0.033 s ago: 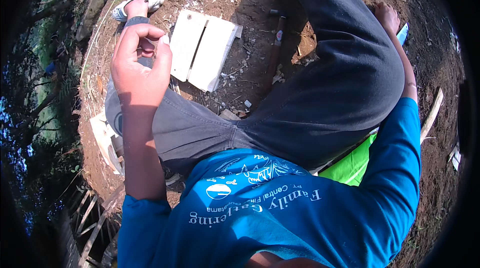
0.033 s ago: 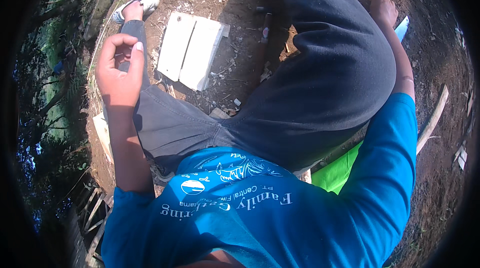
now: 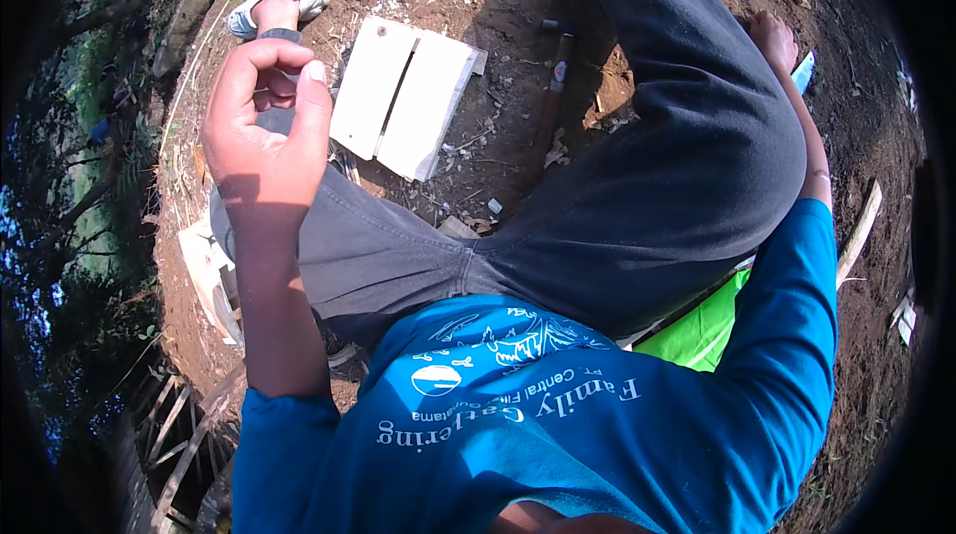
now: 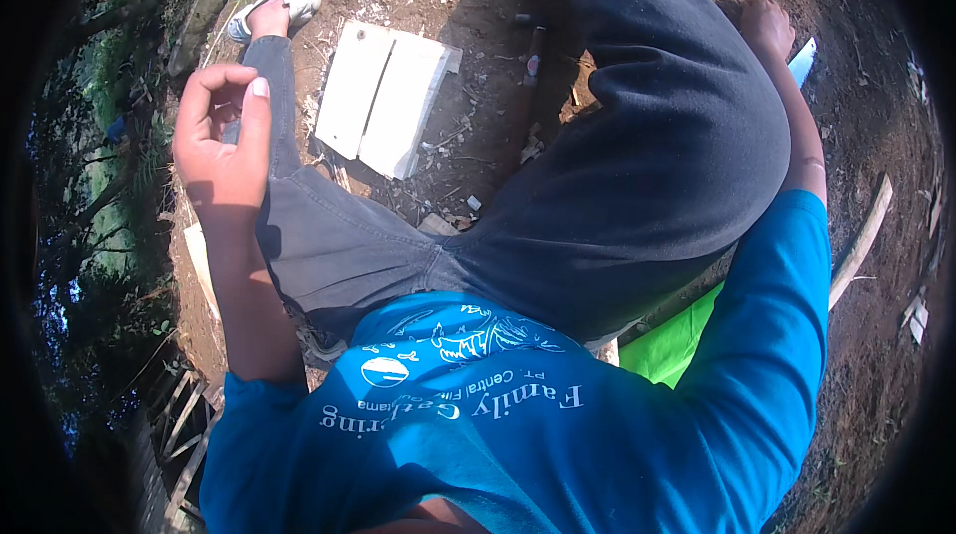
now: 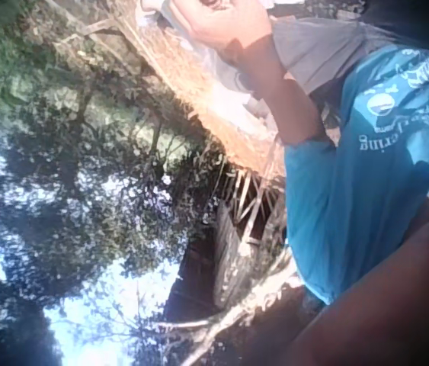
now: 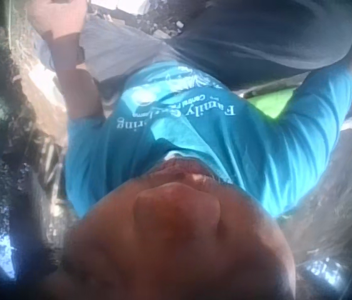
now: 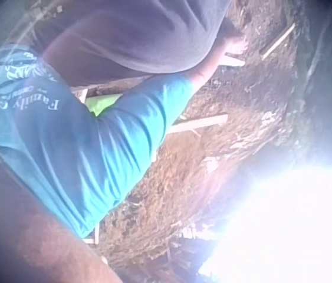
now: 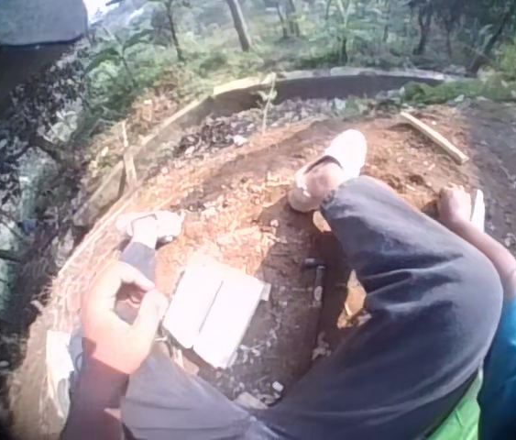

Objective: The person aligns and hammers wooden boards together while sitting on the ground.

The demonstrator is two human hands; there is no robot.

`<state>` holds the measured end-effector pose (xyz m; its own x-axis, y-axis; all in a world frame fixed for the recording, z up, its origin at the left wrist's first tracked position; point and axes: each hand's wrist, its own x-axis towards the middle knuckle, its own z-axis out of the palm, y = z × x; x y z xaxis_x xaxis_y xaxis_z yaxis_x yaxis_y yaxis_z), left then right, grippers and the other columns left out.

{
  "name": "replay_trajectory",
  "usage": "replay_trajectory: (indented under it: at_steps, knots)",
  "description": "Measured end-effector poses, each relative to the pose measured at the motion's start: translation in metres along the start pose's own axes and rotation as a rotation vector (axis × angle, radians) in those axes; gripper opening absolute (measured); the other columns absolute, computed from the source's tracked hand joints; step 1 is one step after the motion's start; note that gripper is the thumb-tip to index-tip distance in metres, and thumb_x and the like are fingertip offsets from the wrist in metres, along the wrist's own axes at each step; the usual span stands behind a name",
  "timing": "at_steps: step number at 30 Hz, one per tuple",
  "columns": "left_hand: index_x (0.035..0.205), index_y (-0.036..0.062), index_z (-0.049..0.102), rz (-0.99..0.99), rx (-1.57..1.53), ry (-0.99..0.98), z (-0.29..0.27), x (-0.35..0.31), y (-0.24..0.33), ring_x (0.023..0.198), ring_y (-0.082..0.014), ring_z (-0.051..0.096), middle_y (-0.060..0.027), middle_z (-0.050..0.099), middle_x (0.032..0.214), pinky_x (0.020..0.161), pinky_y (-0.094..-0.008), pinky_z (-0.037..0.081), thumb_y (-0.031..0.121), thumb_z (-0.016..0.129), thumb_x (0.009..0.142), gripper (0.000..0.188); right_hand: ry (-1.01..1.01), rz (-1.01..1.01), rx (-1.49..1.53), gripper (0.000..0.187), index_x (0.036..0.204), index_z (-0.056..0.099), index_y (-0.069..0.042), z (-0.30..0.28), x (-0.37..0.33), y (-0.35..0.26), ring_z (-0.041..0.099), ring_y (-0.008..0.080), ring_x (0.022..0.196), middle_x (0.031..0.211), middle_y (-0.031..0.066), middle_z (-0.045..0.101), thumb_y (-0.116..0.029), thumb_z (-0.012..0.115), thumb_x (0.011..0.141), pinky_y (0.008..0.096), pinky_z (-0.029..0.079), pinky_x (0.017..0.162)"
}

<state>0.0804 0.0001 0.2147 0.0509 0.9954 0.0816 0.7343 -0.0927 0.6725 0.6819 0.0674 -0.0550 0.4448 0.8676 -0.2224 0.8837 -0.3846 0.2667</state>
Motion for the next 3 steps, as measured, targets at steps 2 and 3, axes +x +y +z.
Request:
replay_trajectory:
  at_steps: [2, 3]
  knots:
    - [0.105, 0.0058, 0.067, 0.077, -0.116, 0.092, -0.02, -0.001, 0.01, 0.084, -0.0088, 0.059, 0.0006, 0.065, 0.096, 0.082, -0.0252, 0.051, 0.0, 0.07, 0.093, 0.013, -0.088, 0.008, 0.06, 0.039, 0.128, 0.07, -0.02, -0.001, 0.005, 0.0, 0.06, 0.0295, 0.132, 0.138, 0.0123, 0.065, -0.041, 0.054, 0.1, 0.0464, 0.048, 0.107]
    - [0.107, 0.0065, 0.068, 0.103, -0.125, 0.118, -0.031, -0.003, 0.016, 0.086, -0.0102, 0.061, -0.0017, 0.066, 0.1, 0.084, -0.0259, 0.051, 0.001, 0.069, 0.095, 0.013, -0.116, -0.009, 0.072, 0.042, 0.133, 0.068, -0.021, 0.0, 0.009, 0.001, 0.058, 0.0296, 0.134, 0.142, 0.0142, 0.063, -0.043, 0.054, 0.1, 0.0458, 0.047, 0.109]
